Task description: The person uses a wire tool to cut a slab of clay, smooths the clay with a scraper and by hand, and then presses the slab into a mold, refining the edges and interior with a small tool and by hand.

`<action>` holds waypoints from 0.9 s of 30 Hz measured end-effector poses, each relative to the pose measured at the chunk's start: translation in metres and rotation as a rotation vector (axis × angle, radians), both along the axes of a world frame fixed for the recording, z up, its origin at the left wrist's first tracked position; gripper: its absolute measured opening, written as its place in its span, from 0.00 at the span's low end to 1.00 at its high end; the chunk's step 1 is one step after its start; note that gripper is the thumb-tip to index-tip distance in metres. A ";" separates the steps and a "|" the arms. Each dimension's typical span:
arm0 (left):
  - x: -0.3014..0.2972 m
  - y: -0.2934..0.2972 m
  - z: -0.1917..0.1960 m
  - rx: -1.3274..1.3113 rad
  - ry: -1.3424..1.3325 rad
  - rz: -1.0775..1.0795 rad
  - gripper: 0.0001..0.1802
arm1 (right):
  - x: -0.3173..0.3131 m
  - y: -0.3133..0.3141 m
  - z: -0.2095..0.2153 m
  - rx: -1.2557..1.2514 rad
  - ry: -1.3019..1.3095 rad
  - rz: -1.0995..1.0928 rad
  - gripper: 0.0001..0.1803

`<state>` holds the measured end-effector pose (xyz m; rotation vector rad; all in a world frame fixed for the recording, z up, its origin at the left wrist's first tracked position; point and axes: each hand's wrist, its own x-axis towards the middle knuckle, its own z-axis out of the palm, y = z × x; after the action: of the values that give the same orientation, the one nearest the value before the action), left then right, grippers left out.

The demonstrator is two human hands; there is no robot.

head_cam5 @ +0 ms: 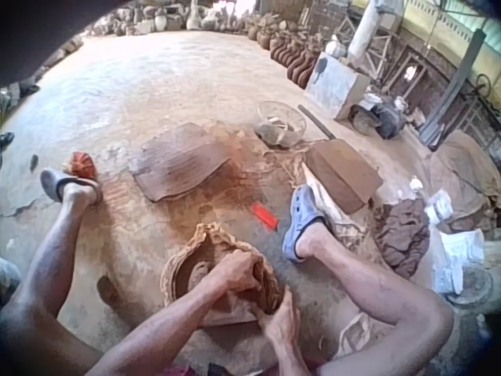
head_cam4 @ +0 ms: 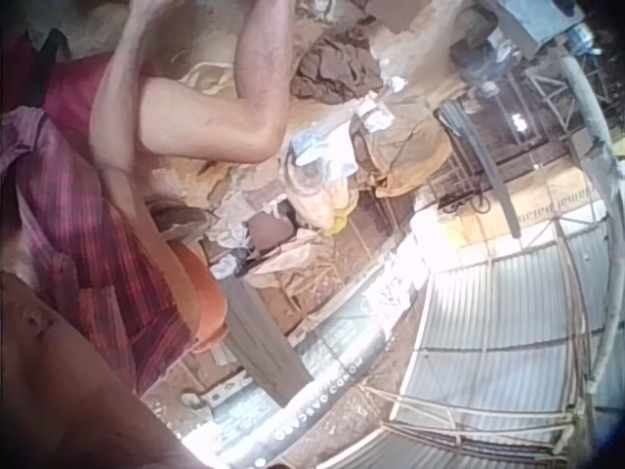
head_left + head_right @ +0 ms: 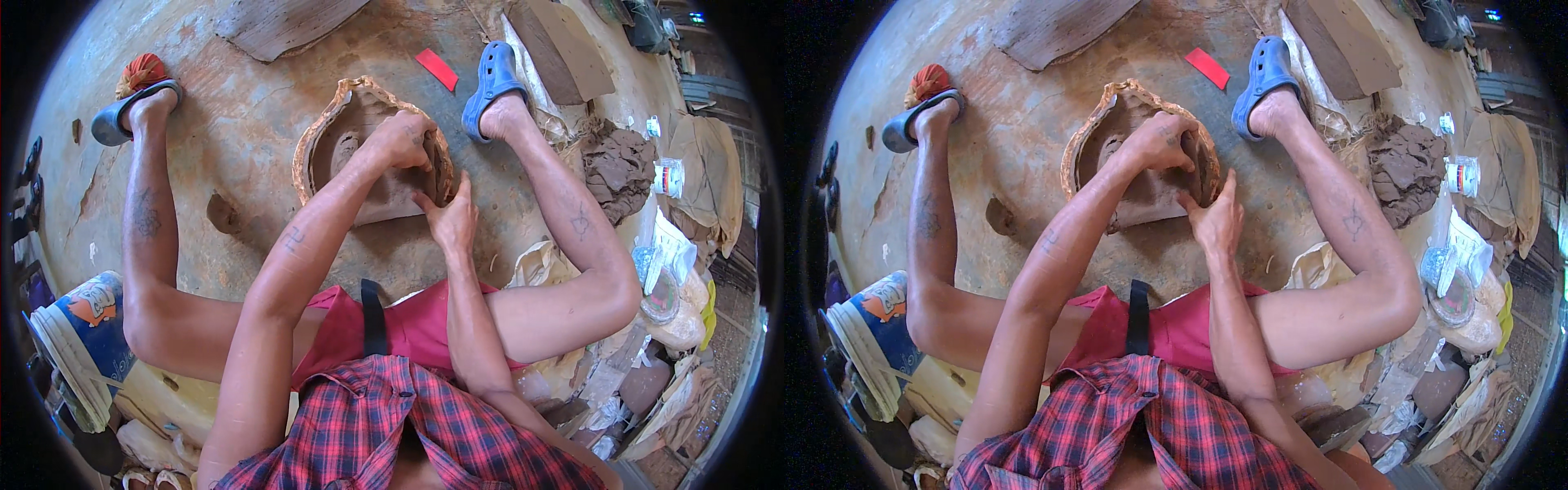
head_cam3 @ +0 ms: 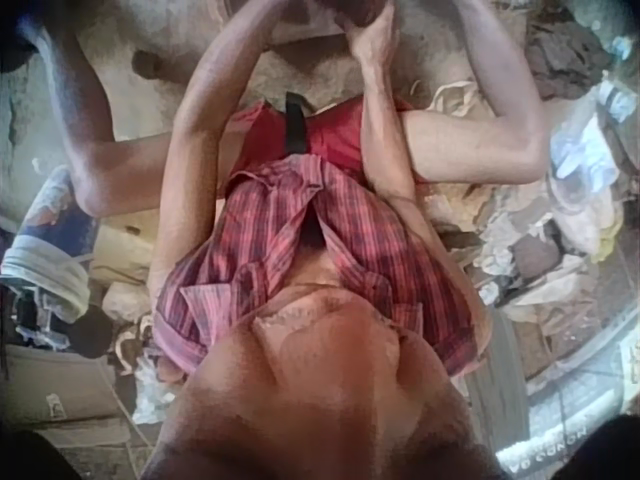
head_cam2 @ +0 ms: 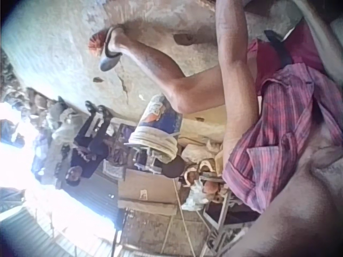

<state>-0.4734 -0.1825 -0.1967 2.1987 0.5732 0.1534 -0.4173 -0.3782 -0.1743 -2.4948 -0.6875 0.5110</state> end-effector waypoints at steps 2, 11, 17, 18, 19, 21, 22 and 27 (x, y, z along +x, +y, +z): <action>0.005 0.003 0.004 -0.054 0.108 -0.032 0.27 | 0.011 0.004 0.000 -0.024 0.029 0.023 0.36; 0.006 0.009 0.005 0.018 0.144 0.008 0.20 | 0.022 0.018 -0.002 0.013 0.067 0.001 0.31; 0.004 0.006 -0.004 0.058 0.031 0.115 0.19 | 0.033 0.029 -0.010 0.012 0.050 0.003 0.29; 0.005 0.008 -0.007 0.062 0.032 0.118 0.19 | 0.034 0.030 -0.012 0.029 0.060 -0.002 0.28; 0.005 0.007 -0.007 0.063 0.030 0.113 0.18 | 0.034 0.030 -0.014 0.026 0.057 0.001 0.28; 0.003 0.008 -0.007 0.062 0.027 0.112 0.18 | 0.035 0.031 -0.018 0.130 -0.159 0.119 0.29; 0.004 0.008 -0.006 0.077 0.017 0.120 0.17 | 0.040 0.033 -0.021 0.131 -0.159 0.117 0.29; 0.001 0.013 -0.002 0.060 0.074 0.179 0.16 | 0.045 0.053 -0.017 -0.013 0.001 0.020 0.33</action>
<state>-0.4724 -0.1694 -0.1987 2.2168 0.8164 0.1861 -0.3726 -0.3255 -0.1911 -2.5017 -0.7115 0.5255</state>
